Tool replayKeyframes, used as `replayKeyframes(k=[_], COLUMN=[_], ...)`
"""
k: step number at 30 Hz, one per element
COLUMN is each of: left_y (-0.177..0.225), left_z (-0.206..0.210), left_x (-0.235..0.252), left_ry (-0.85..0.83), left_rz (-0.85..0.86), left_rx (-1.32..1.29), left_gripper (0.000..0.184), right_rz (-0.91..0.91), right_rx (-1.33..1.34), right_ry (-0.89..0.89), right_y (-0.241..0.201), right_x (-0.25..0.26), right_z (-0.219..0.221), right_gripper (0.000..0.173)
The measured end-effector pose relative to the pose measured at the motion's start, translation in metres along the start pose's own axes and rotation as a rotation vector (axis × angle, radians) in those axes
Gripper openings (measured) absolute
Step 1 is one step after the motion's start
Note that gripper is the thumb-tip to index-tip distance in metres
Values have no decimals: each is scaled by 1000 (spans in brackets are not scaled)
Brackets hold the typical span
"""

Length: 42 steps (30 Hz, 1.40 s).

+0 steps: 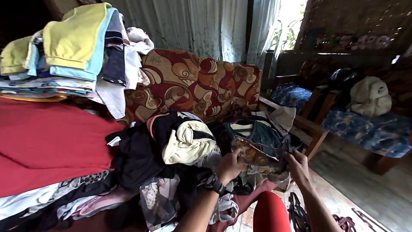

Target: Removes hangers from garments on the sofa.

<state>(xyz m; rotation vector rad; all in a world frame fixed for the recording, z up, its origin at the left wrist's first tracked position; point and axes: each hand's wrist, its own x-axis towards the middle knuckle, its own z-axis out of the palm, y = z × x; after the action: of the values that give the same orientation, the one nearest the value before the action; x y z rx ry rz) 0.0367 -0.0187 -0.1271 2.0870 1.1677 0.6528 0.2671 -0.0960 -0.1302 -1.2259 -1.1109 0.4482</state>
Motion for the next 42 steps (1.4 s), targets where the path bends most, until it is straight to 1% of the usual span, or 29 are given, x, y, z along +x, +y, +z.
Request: replayKeyframes(k=[2, 4, 5, 6, 7, 8, 9, 11, 12, 13, 15, 17, 18, 20, 22, 23, 25, 26, 27, 29, 30, 31, 33, 34, 36, 37, 38, 40, 42], left_y=[9, 10, 9, 10, 11, 10, 7, -5, -11, -14, -16, -14, -13, -18, -20, -18, -14, -11, -8, 2, 3, 3, 0, -1, -6, -8, -9, -7, -8], left_z=[4, 6, 6, 5, 3, 3, 7, 17, 21, 22, 19, 15, 13, 12, 13, 15, 24, 29, 31, 20, 17, 16, 19, 20, 21, 23, 23, 23, 21], left_x=[1, 7, 11, 14, 18, 21, 24, 29, 31, 30, 26, 22, 21, 24, 26, 26, 24, 21, 15, 11, 11, 9, 7, 7, 9, 7, 5, 3, 5], left_ry=[136, 321, 365, 353, 312, 291, 317, 444, 461, 432, 336, 257, 244, 215, 190, 177, 163, 158, 152, 111, 87, 61, 22, 12, -10, -48, -94, -174, -199], left_rz=[-49, -76, -89, -118, -152, -161, -126, 57, 133, 169, 146, 38, -33, -140, -121, -80, 29, 72, 99, 74, 50, 27, 6, 5, 24, 17, -4, -36, -25], left_rx=[26, 2, 6, 19, 38, 42, 7, -203, -330, -452, -678, -842, -880, -838, -705, -641, -614, -604, -553, -378, -308, -258, -202, -184, -149, -122, -80, 20, 76], left_gripper=[40, 51, 58, 63, 64, 58, 49, 33, 27, 23, 21, 21, 23, 27, 30, 28, 23, 22, 23, 27, 27, 28, 28, 28, 26, 26, 27, 30, 32], right_rz=[-4, -11, -9, -9, -11, -13, -19, -37, -46, -49, -51, -42, -31, 10, 44, 58, 73, 38, -30, -152, -113, -28, 84, 85, 58, 51, 51, 125, 170], right_rx=[-6, -14, -10, 5, 23, 34, 28, -24, -62, -86, -84, -12, 65, 287, 427, 395, 163, 84, 57, 143, 166, 130, 94, 107, 227, 320, 383, 419, 474], right_ry=[7, 11, 17, 23, 26, 28, 29, 23, 13, -6, -60, -100, -108, -106, -54, -46, -193, -252, -262, -161, -79, -55, -164, -159, 9, 77, 67, -48, -12], right_y=[-2, -3, -4, -5, -6, -6, -5, 2, 7, 11, 17, 22, 24, 25, 19, 14, 10, 15, 17, 3, -9, -15, -7, -5, -17, -22, -22, -19, -29], right_x=[-3, -6, -8, -10, -12, -13, -14, -12, -10, -8, -6, -6, -6, -7, -7, -5, -1, 3, 7, 24, 28, 27, 26, 24, 30, 35, 39, 40, 40], right_z=[1, -1, -3, -4, -5, -5, -7, -11, -14, -17, -19, -20, -20, -16, -6, 1, 15, 20, 20, 10, 6, 6, 12, 13, 3, -2, -4, -4, -14], right_gripper=[14, 13, 13, 12, 13, 13, 12, 8, 7, 8, 10, 9, 8, 11, 10, 8, 19, 21, 21, 19, 14, 11, 14, 13, 10, 12, 20, 27, 35])
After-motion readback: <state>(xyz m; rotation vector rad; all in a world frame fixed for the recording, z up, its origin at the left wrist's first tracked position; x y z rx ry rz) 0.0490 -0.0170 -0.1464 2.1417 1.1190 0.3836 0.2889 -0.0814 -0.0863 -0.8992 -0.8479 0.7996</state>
